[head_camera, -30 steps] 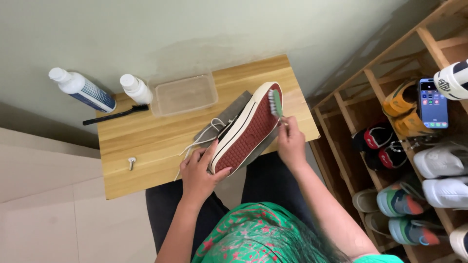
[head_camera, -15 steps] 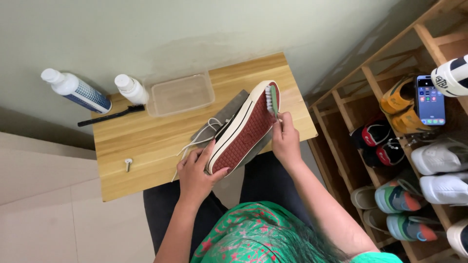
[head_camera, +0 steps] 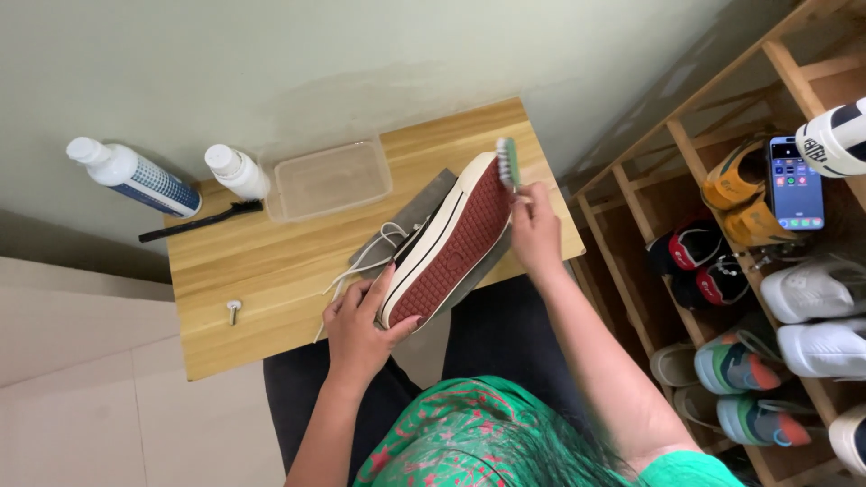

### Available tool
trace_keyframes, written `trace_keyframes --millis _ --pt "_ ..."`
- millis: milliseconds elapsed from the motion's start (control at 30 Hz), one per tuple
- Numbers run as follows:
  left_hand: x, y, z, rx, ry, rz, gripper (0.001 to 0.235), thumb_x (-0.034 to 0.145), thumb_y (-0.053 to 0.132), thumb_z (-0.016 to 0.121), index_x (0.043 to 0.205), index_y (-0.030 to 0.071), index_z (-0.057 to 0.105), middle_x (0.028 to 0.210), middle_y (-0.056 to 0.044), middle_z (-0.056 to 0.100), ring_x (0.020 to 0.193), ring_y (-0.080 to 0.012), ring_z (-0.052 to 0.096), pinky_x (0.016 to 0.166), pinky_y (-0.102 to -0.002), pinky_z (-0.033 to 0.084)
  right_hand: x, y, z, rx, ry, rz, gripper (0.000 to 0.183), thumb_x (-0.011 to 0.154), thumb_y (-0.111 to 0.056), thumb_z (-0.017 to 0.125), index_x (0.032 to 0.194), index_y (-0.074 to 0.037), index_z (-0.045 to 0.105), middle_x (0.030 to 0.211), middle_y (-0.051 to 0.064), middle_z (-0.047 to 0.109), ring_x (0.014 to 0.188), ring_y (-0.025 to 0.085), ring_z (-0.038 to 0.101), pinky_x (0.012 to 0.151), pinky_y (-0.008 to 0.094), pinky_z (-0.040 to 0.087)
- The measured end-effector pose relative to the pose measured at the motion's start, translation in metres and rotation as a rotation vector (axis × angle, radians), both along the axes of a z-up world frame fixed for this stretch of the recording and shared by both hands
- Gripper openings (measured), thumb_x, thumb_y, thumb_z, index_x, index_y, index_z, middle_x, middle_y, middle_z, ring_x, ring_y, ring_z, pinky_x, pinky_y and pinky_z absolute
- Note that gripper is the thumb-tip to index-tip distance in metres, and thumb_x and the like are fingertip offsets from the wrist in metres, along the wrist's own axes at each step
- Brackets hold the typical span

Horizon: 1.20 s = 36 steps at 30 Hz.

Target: The person scrubs the sole of a grey sneaker with a green brush, repeatedly dipping the brush into a water container on a low table. The person holds the shoe steady with one hand while brushing the red sole with the other.

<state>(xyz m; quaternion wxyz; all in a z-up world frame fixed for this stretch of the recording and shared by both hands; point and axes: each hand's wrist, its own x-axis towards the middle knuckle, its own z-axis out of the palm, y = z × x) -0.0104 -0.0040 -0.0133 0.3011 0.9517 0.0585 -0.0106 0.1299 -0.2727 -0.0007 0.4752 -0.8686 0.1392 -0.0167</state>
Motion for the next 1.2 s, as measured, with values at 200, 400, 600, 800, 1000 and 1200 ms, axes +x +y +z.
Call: trace_keyframes --millis 200,400,600,800,1000,1200 --pt "0.002 -0.001 0.006 -0.032 0.031 0.001 0.093 0.07 0.066 0.081 0.153 0.045 0.044 0.13 0.0 0.059 0.125 -0.0216 0.061 0.114 -0.049 0.029 -0.004 -0.002 0.005 -0.002 -0.026 0.001 0.02 0.103 -0.028 0.052 0.119 -0.024 0.062 0.089 0.018 0.075 0.097 0.04 0.071 0.089 0.053 0.053" --pt "0.001 -0.001 0.003 -0.025 0.006 -0.001 0.092 0.071 0.065 0.081 0.153 0.045 0.044 0.128 0.0 0.059 0.124 -0.0214 0.062 0.114 -0.051 0.029 -0.027 -0.007 -0.014 0.011 -0.066 0.02 0.02 0.103 -0.024 0.052 0.12 -0.021 0.062 0.083 0.019 0.072 0.091 0.041 0.071 0.084 0.053 0.053" --pt "0.001 -0.001 0.005 -0.025 -0.008 -0.003 0.091 0.071 0.066 0.08 0.153 0.045 0.045 0.128 0.0 0.06 0.123 -0.022 0.062 0.113 -0.052 0.03 -0.06 0.006 -0.046 -0.038 -0.189 0.125 0.021 0.101 -0.02 0.051 0.118 -0.016 0.063 0.088 0.026 0.07 0.093 0.05 0.068 0.082 0.059 0.052" --pt "-0.002 -0.001 0.006 -0.053 0.004 -0.001 0.092 0.071 0.067 0.08 0.153 0.045 0.045 0.127 0.001 0.06 0.124 -0.0215 0.062 0.114 -0.054 0.028 -0.073 -0.001 -0.038 -0.055 -0.148 0.054 0.02 0.102 -0.022 0.053 0.118 -0.018 0.064 0.084 0.02 0.071 0.089 0.045 0.069 0.081 0.056 0.054" --pt "0.001 0.0 0.009 -0.055 0.008 0.004 0.092 0.071 0.067 0.08 0.152 0.046 0.044 0.128 0.003 0.059 0.124 -0.0179 0.062 0.115 -0.052 0.028 -0.056 -0.01 -0.063 -0.01 -0.17 0.013 0.019 0.101 -0.022 0.054 0.117 -0.022 0.064 0.081 0.015 0.072 0.084 0.039 0.07 0.077 0.052 0.054" --pt "0.001 0.0 0.01 -0.053 -0.003 -0.002 0.092 0.071 0.066 0.081 0.152 0.044 0.045 0.128 0.001 0.06 0.124 -0.0201 0.062 0.115 -0.054 0.027 -0.062 0.013 -0.053 0.086 -0.196 -0.008 0.02 0.101 -0.021 0.055 0.119 -0.017 0.064 0.075 0.021 0.066 0.073 0.038 0.068 0.07 0.048 0.054"
